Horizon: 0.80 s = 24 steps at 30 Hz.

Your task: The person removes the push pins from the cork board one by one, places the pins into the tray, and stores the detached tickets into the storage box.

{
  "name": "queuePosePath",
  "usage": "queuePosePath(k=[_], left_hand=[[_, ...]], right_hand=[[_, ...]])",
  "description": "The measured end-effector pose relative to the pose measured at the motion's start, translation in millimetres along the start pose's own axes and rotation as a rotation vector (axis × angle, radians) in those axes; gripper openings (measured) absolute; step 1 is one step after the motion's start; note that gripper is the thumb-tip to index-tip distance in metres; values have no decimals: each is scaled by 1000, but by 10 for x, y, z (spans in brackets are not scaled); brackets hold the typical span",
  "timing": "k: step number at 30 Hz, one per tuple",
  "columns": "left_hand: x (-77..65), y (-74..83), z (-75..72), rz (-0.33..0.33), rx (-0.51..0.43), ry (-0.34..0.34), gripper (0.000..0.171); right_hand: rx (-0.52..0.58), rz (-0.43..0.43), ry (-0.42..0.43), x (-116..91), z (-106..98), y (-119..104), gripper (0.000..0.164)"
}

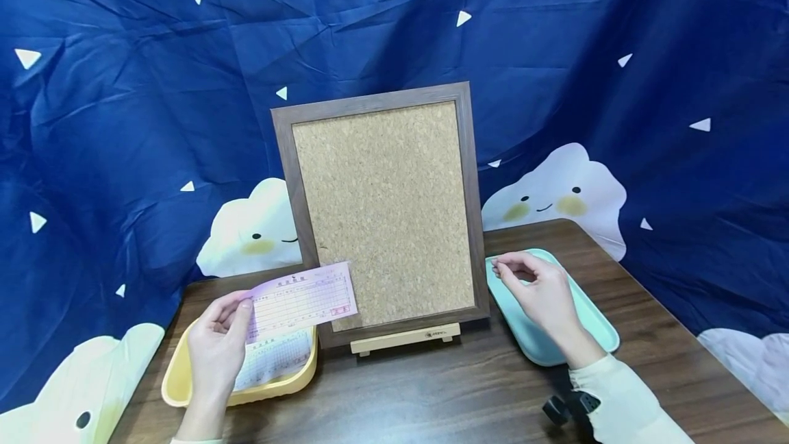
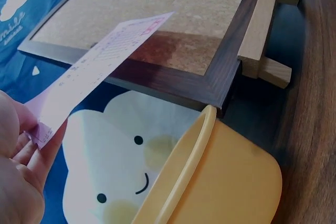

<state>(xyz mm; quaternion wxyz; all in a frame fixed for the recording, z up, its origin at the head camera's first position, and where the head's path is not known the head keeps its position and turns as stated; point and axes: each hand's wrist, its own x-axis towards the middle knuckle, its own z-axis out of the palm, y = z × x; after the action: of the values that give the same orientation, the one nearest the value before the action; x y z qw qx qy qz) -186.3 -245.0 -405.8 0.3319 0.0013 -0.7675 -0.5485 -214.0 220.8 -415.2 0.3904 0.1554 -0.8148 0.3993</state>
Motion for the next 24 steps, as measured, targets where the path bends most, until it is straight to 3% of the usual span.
queuePosePath(k=[5, 13, 24], left_hand=[[39, -132, -47, 8, 39, 27, 17], [66, -164, -138, 46, 21, 59, 17], [57, -207, -240, -34, 75, 94, 17]], right_hand=[[-12, 25, -22, -15, -34, 25, 12], [13, 12, 16, -13, -105, 87, 12], [12, 42, 8, -24, -166, 147, 12]])
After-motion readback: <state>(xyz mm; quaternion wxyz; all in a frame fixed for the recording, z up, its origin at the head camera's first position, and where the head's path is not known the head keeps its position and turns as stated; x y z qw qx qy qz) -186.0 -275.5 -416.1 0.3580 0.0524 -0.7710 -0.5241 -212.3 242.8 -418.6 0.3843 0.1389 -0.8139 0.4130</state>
